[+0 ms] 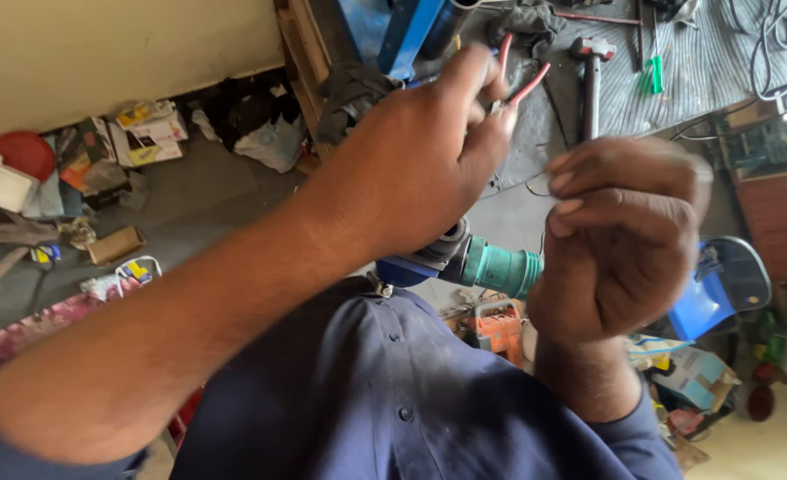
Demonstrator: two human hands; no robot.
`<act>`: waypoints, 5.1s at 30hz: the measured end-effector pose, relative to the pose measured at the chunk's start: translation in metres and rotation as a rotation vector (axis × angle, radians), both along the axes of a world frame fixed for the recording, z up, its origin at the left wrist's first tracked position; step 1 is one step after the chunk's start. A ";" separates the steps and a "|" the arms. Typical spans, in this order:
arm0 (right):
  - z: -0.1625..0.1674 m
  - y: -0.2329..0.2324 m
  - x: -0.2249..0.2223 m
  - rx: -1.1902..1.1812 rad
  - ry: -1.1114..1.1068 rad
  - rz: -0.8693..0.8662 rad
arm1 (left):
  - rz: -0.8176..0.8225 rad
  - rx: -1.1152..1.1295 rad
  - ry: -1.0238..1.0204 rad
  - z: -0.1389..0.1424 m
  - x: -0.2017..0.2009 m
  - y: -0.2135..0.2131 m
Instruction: The person uses a hammer to tap a small metal rod held in a bench vise, then removes it and inspects it. They then use pliers to adjust the rod and later use a handheld angle grinder to sharpen the rod, producing sparks. The person handles the rod and tools throughout the process.
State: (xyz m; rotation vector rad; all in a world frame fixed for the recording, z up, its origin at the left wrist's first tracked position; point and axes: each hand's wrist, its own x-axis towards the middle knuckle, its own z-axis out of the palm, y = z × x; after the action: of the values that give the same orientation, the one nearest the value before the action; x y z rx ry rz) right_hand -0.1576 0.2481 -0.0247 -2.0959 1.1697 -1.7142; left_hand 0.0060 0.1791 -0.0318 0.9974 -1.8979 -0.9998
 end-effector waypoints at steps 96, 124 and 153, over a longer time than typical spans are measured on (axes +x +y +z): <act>-0.033 -0.122 -0.012 -0.214 0.349 0.682 | -0.381 0.060 0.522 -0.120 -0.053 -0.022; -0.049 -0.100 -0.077 0.109 0.247 0.867 | -0.267 -0.271 0.323 -0.140 -0.081 -0.010; -0.092 -0.070 -0.045 0.626 -0.033 0.393 | -0.420 0.788 1.769 -0.150 -0.006 -0.038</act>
State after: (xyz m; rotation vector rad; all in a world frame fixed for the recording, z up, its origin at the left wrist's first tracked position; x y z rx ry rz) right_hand -0.2027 0.1783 -0.1168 -1.7432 1.0209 -1.0298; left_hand -0.0001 0.1414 -0.1814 -0.1978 -0.1491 -1.9302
